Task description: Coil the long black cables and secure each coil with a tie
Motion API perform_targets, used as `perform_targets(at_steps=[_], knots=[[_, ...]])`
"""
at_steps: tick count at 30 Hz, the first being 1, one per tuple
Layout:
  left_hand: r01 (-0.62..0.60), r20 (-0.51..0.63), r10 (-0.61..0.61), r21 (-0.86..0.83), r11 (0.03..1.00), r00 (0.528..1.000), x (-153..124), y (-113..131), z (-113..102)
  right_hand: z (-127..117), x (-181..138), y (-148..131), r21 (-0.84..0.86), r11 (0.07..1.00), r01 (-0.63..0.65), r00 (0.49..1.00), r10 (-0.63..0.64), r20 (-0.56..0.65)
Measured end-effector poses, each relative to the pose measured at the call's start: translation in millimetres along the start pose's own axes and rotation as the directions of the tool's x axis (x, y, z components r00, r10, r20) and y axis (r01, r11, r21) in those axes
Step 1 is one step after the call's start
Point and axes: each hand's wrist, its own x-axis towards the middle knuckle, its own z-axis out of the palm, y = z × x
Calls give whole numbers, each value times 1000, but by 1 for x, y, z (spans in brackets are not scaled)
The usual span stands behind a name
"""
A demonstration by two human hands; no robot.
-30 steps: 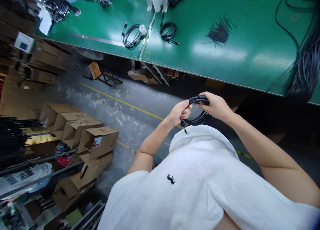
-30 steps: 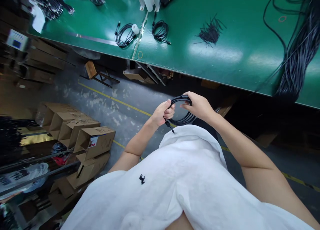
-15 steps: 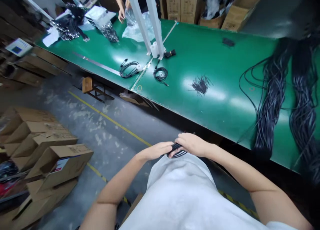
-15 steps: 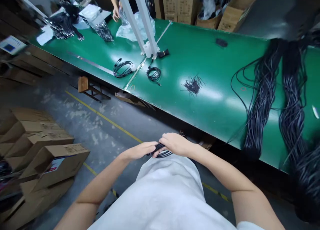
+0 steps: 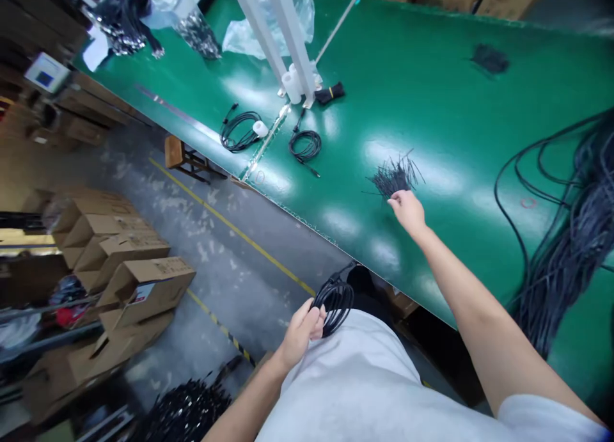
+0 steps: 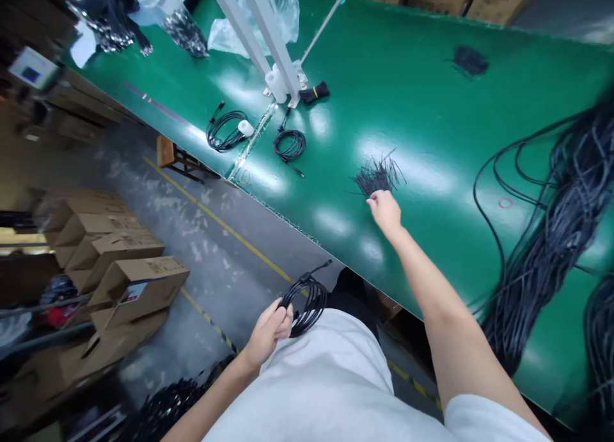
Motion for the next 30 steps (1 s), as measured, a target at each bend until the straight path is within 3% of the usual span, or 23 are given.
perform_targets(at_steps=[2, 5, 9, 14, 18, 20, 22, 24, 26, 28, 30], knots=[[-29, -78, 28, -9, 1000, 997, 3, 4, 5, 6, 41, 20, -127, 985, -120, 991, 111, -77], [-46, -152, 45, -1, 999, 987, 7, 6, 8, 15, 63, 33, -157, 980, -120, 992, 113, -57], [-62, -165, 61, 0, 998, 984, 19, 5, 7, 11, 55, 38, -182, 976, -116, 993, 109, -51], [-93, -88, 98, 50, 994, 991, 37, 15, -1, -16, 37, 42, -183, 972, -150, 988, 142, -57], [-118, -36, 122, 97, 988, 992, 47, 26, -7, -37, -13, 41, -141, 965, -221, 974, 213, -71], [-127, -45, 133, 108, 986, 990, 49, 32, -9, -36, -62, 35, -93, 968, -232, 972, 226, -68], [-153, -32, 158, 132, 979, 987, 49, 36, -9, -26, -122, 19, 103, 982, -160, 986, 154, 69], [-185, 24, 184, 171, 968, 983, 48, 39, -9, -6, -178, -10, 401, 905, -142, 955, 18, 297], [-214, 121, 192, 203, 955, 974, 45, 39, -8, 18, -217, -46, 627, 738, -250, 894, -73, 443], [-219, 227, 165, 237, 946, 960, 42, 38, -8, 40, -232, -81, 750, 561, -350, 886, -62, 459], [-208, 303, 125, 261, 943, 945, 38, 36, -10, 55, -230, -106, 852, 388, -351, 916, -45, 398]])
